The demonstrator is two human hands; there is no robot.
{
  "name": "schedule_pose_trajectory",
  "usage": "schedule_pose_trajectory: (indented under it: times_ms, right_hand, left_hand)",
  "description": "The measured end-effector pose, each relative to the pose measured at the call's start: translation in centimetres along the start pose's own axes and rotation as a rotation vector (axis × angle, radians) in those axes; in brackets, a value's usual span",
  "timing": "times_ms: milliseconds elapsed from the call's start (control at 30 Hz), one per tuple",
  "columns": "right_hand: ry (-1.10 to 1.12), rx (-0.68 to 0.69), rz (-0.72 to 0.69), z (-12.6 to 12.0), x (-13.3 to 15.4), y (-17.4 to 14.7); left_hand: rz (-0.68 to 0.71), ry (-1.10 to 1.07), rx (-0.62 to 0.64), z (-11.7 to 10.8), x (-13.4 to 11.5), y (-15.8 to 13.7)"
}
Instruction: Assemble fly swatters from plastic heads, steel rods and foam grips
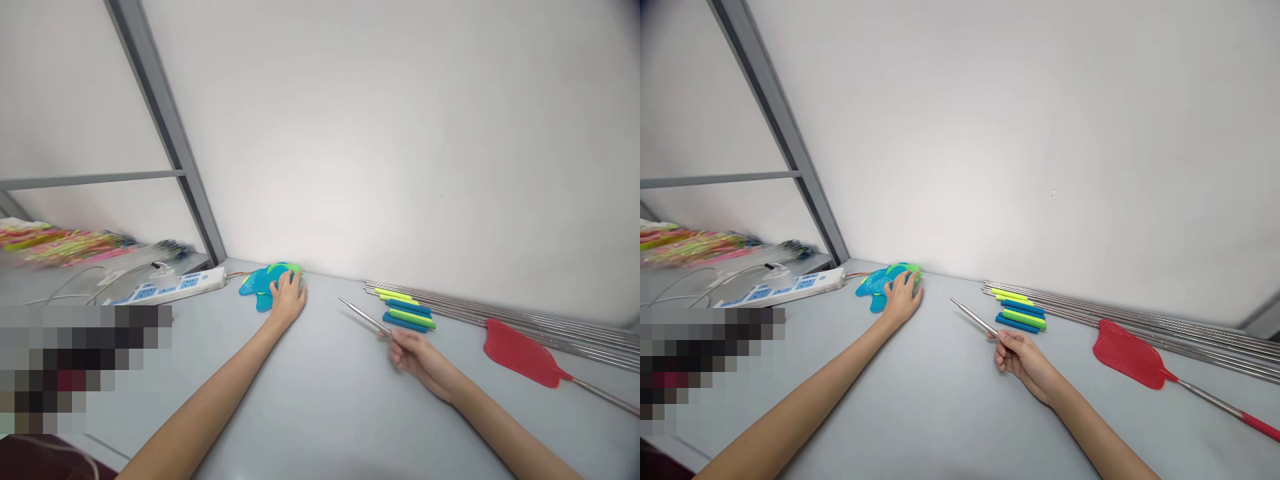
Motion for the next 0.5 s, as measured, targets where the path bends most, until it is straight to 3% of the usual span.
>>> schedule_pose_trajectory:
  times_ms: [500]
  right_hand:
    - [0.000,-0.007,0.008,-0.1,0.2,0.2]
  left_hand:
    - [0.011,0.073,0.069,0.9,0.1,1.3]
Point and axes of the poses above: each hand's wrist, its own y-axis towards the middle knuckle, its own z-axis out of the palm, x = y × z, the point moved 7 cm from there along y, towards the middle knuckle, and after that the axes turned 13 degrees about x, right-handed, at the moved point
